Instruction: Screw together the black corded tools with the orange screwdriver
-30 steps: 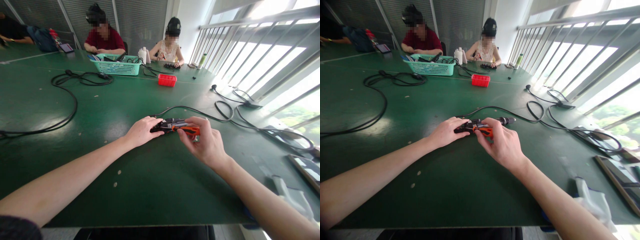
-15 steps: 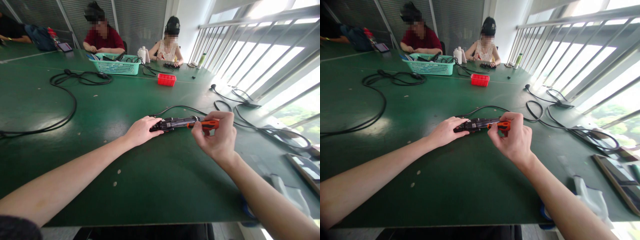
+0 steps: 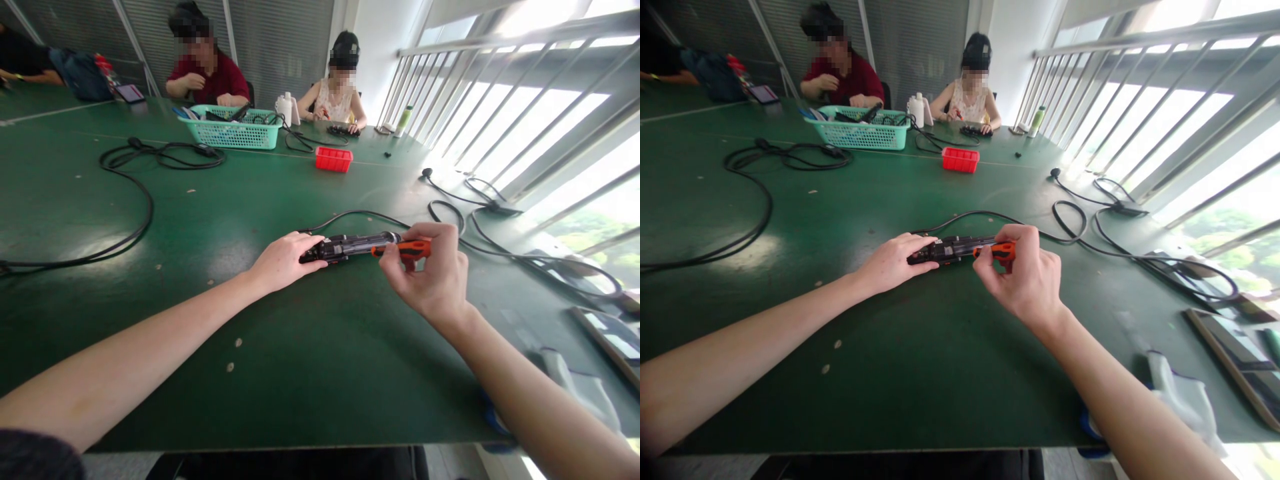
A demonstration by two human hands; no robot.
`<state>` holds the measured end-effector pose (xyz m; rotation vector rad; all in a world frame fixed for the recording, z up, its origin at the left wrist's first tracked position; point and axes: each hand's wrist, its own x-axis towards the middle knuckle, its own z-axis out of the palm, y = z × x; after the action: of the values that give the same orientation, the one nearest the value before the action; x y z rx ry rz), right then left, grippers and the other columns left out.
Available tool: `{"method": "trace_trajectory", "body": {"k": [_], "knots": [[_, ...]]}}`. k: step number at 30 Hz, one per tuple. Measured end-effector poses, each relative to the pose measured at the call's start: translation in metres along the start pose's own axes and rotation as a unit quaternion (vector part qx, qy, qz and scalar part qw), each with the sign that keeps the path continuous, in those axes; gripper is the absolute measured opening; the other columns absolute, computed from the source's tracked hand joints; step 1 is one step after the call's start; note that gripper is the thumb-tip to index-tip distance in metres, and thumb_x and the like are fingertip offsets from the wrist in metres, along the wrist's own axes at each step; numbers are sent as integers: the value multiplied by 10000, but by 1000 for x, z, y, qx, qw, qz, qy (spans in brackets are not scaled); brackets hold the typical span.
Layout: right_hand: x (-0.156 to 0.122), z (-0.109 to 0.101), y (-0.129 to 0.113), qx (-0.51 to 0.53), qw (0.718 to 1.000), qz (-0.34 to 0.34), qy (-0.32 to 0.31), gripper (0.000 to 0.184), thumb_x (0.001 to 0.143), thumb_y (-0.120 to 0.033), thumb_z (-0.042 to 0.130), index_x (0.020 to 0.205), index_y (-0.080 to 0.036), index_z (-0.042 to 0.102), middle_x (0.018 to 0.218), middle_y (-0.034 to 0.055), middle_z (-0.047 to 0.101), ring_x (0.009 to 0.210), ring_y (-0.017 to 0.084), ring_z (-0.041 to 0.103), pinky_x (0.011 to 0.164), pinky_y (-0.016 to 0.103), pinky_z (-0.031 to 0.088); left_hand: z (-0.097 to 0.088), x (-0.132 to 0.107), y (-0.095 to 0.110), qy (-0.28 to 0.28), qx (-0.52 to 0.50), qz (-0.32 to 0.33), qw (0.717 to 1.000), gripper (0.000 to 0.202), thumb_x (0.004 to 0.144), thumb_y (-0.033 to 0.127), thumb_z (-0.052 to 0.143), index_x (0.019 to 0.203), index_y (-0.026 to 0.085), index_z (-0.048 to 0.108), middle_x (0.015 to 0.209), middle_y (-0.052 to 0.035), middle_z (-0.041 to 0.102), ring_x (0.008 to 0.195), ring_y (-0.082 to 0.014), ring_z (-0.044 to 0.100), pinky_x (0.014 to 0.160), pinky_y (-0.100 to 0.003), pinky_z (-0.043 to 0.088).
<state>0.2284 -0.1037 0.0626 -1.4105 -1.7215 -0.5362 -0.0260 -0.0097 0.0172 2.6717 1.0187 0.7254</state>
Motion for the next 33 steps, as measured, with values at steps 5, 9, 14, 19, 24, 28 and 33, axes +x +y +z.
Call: {"method": "trace_trajectory", "body": {"k": [5, 9, 14, 19, 24, 28, 33], "knots": [[0, 1, 1, -3, 1000, 6, -19, 259, 900, -414, 627, 1049, -224, 535, 607, -47, 605, 457, 167, 587, 471, 283, 403, 0, 0, 0, -1, -1, -1, 1000, 481, 976, 443, 684, 1390, 204, 627, 1257, -105, 720, 1114, -272, 667, 948, -400, 552], [1, 2, 1, -7, 1000, 8, -28, 306, 907, -448, 643, 1078, -220, 530, 662, -29, 651, 476, 166, 601, 463, 276, 385, -1, 0, 1, 0, -1, -3, 1000, 479, 978, 442, 682, 1387, 200, 628, 1255, -105, 721, 1114, -273, 667, 944, -399, 555], [0, 5, -1, 60, 997, 5, -47, 374, 882, -406, 656, 1151, -191, 511, 839, 32, 717, 531, 156, 625, 505, 292, 465, 0, 0, 0, 0, 3, -2, 1000, 483, 980, 448, 681, 1387, 194, 628, 1248, -108, 719, 1102, -271, 666, 943, -397, 553], [0, 6, 2, 3, 998, 18, -52, 390, 912, -465, 650, 1177, -217, 510, 734, -23, 672, 548, 167, 641, 533, 288, 458, 0, 0, -1, 0, 4, 1, 1000, 485, 980, 439, 683, 1392, 190, 625, 1260, -103, 717, 1116, -269, 664, 958, -392, 548], [2, 1, 2, 10, 997, 78, -21, 335, 938, -509, 612, 1091, -235, 495, 732, -18, 660, 536, 168, 636, 559, 300, 472, 0, 0, 0, -4, 4, 0, 1000, 496, 982, 439, 679, 1404, 187, 618, 1276, -109, 715, 1125, -269, 663, 950, -393, 551], [2, 2, 2, 31, 996, 86, -16, 360, 938, -529, 613, 1098, -235, 483, 776, 2, 684, 559, 178, 658, 574, 312, 493, 0, 0, 0, -1, 12, 6, 1000, 495, 988, 438, 675, 1409, 185, 615, 1286, -111, 709, 1144, -272, 655, 957, -396, 550], [2, 7, 4, 19, 997, 73, -35, 378, 946, -526, 610, 1150, -230, 495, 807, 10, 719, 611, 194, 695, 574, 312, 498, 0, 0, -1, 1, 23, 10, 1000, 515, 977, 424, 697, 1421, 176, 610, 1293, -118, 707, 1154, -273, 654, 979, -407, 547]]}}
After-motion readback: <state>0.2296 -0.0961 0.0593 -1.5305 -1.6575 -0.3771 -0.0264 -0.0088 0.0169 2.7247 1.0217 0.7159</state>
